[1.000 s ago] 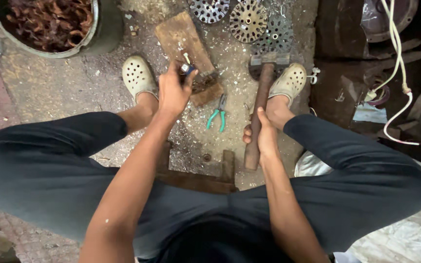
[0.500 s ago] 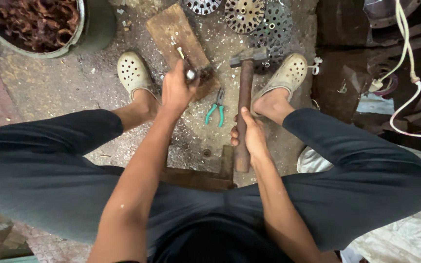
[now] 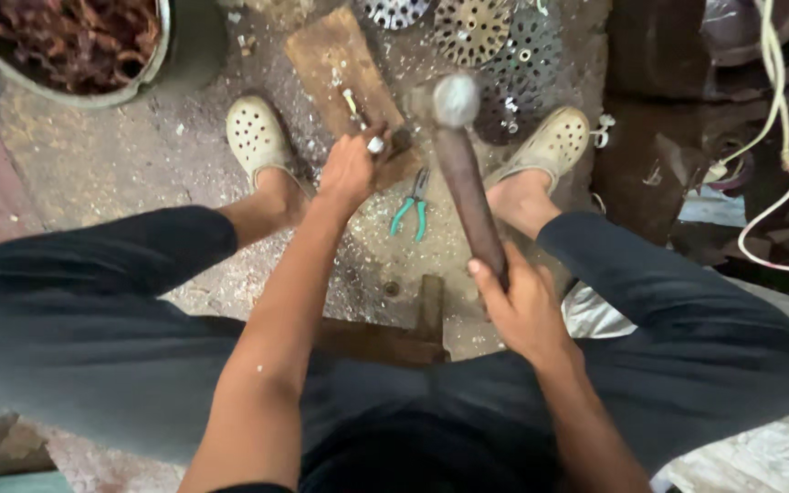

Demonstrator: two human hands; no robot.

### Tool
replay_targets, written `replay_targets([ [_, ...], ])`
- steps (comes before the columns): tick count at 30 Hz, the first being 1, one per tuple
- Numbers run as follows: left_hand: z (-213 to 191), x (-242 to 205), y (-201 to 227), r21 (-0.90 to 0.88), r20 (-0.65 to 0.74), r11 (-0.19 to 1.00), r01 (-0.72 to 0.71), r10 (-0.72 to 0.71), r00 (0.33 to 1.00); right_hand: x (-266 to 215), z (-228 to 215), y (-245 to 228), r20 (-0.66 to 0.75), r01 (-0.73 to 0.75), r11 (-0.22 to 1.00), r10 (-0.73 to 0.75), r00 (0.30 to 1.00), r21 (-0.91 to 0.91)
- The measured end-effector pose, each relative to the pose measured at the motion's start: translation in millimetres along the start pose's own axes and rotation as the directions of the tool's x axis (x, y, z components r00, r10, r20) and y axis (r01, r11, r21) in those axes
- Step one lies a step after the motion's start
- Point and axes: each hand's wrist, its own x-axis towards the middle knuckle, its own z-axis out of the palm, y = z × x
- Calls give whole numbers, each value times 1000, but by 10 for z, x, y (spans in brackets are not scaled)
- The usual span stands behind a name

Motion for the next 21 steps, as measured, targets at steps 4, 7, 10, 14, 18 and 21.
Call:
replay_targets([
  [4,227,-3,-199,220,-4,967,-130,134,991,4,133,25,-40,264,867,-309,950,-423],
  [7,217,78,-202,182,55,981,-70,60,997,97,118,22,-24,184,882,-215,976,-434],
  [10,259,175,-176,89,123,996,31,-42,992,169,30,74,17,72,964,-70,997,-256],
  [14,253,92,-252,190,59,981,-44,33,998,215,51,99,44,161,901,-157,987,-403],
  [18,281,242,-197,116,-103,983,-142,154,983,361,-107,30,36,322,823,-346,938,-467],
  [21,413,140,-276,138,83,990,12,-23,996,285,-119,52,1,210,929,-220,975,-304],
])
